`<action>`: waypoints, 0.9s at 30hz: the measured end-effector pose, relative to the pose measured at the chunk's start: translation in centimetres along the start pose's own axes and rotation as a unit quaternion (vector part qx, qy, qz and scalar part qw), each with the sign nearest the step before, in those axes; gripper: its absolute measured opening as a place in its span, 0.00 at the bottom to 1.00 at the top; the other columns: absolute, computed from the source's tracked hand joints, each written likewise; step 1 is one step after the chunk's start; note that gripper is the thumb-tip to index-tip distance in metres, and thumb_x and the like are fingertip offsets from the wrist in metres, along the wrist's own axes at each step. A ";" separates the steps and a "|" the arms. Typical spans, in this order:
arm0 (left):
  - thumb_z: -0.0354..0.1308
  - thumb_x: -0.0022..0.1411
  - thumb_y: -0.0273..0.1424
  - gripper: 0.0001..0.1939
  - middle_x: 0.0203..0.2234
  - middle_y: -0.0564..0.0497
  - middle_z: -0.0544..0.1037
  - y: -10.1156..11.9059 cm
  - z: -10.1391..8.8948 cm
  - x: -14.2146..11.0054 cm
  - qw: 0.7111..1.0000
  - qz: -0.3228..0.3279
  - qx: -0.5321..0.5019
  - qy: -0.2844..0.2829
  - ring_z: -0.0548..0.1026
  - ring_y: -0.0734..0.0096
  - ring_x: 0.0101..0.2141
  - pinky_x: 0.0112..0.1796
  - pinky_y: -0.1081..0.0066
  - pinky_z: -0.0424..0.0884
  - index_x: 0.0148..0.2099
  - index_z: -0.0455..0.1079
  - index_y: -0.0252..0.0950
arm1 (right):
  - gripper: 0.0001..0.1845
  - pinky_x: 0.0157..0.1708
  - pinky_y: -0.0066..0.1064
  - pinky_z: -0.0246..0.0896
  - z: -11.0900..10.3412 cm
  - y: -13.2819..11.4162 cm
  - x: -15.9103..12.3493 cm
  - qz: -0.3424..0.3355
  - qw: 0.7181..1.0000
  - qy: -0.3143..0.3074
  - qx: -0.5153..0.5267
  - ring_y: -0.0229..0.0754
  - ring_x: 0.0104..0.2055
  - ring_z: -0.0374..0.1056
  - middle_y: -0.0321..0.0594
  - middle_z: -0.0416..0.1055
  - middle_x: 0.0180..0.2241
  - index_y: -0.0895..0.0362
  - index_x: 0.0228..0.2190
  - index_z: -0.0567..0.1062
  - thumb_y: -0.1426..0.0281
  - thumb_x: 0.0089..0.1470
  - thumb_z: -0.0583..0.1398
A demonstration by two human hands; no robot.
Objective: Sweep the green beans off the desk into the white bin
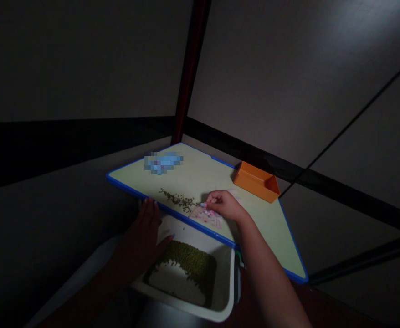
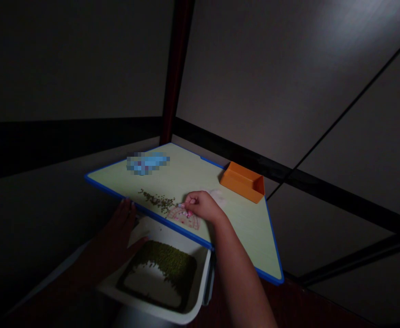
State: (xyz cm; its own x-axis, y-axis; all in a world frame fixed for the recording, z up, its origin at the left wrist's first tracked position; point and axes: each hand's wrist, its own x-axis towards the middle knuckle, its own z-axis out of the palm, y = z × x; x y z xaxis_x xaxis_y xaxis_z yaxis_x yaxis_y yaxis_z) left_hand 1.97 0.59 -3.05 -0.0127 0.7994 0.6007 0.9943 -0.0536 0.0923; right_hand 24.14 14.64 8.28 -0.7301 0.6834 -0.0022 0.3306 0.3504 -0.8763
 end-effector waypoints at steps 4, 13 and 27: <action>0.44 0.57 0.53 0.47 0.63 0.23 0.52 -0.1 0.1 0.0 1.000 0.006 0.014 0.006 0.47 0.45 0.65 0.58 0.51 0.59 0.64 0.42 0.19 | 0.16 0.21 0.24 0.53 0.3 -0.2 0.1 0.001 1.000 0.005 -0.007 0.33 0.19 0.61 0.34 0.68 0.17 0.59 0.22 0.70 0.59 0.45 0.64; 0.47 0.57 0.51 0.46 0.62 0.23 0.53 -0.1 0.0 0.0 1.000 0.017 0.022 0.014 0.48 0.45 0.64 0.58 0.53 0.60 0.64 0.43 0.18 | 0.14 0.20 0.24 0.52 0.2 -0.5 0.0 -0.006 1.000 0.020 0.000 0.33 0.18 0.60 0.34 0.68 0.17 0.59 0.22 0.70 0.62 0.45 0.64; 0.45 0.57 0.52 0.47 0.63 0.25 0.50 0.0 0.0 -0.1 1.000 -0.001 0.002 0.003 0.46 0.46 0.65 0.58 0.51 0.59 0.65 0.40 0.21 | 0.11 0.19 0.24 0.51 -0.9 0.0 -0.3 0.025 0.990 0.082 -0.111 0.33 0.19 0.61 0.35 0.69 0.17 0.59 0.21 0.69 0.64 0.48 0.61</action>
State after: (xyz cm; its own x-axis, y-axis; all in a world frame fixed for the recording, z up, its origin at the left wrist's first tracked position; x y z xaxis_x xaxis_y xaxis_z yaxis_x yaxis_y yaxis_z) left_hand 1.95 0.55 -3.13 -0.0143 0.7962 0.6049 0.9948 -0.0499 0.0891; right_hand 24.88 15.04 8.73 -0.6083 0.7920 0.0515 0.5008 0.4334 -0.7493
